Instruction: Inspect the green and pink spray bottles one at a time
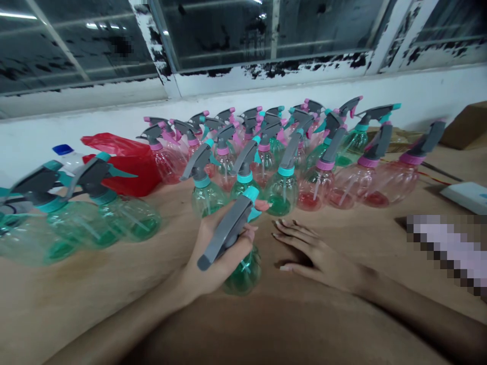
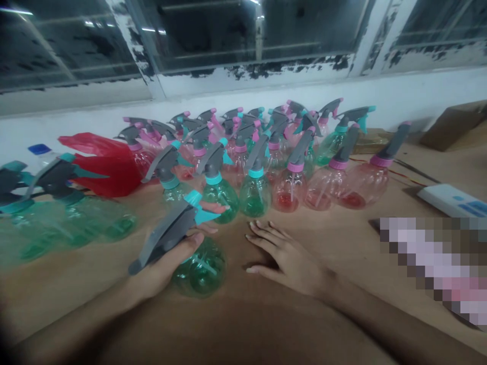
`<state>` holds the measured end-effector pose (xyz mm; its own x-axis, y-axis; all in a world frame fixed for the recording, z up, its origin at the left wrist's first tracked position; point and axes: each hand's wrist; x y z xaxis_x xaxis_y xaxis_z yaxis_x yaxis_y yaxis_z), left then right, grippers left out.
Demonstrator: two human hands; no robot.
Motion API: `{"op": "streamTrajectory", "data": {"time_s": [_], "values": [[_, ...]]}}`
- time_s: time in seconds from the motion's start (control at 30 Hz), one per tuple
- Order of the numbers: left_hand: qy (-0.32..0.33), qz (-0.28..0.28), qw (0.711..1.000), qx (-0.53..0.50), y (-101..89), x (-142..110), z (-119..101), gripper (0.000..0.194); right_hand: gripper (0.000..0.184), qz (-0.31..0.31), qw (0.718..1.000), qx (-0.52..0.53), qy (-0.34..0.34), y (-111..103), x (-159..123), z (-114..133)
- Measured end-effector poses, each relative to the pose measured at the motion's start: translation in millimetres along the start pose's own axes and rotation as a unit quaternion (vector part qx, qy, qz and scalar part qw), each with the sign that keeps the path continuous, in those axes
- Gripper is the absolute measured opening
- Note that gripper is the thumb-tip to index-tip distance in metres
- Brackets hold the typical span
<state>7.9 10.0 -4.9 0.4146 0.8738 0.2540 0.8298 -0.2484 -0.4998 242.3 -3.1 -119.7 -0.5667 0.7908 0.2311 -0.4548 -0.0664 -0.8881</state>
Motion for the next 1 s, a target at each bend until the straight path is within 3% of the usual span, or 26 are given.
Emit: {"op": "streamTrajectory", "data": {"time_s": [0.63, 1.0], "values": [[0.003, 0.01, 1.0, 0.001, 0.5, -1.7, 1.0, 0.034, 0.063, -0.006, 1.0, 0.007, -0.008, 3.0, -1.1, -3.9], [0.004, 0.021, 1.0, 0.021, -2.1, -3.0, 1.4, 0.024, 0.062, -0.003, 1.0, 0.005, -0.001, 3.2, -1.4, -2.3]]}}
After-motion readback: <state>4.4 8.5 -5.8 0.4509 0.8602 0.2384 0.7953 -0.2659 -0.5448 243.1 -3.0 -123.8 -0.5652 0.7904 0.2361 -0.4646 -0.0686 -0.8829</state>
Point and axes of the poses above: each hand's wrist, its own x-axis towards the middle knuckle, its own y-axis out of the palm, z = x × y, and after that the axes turned 1 degree about z, right-handed
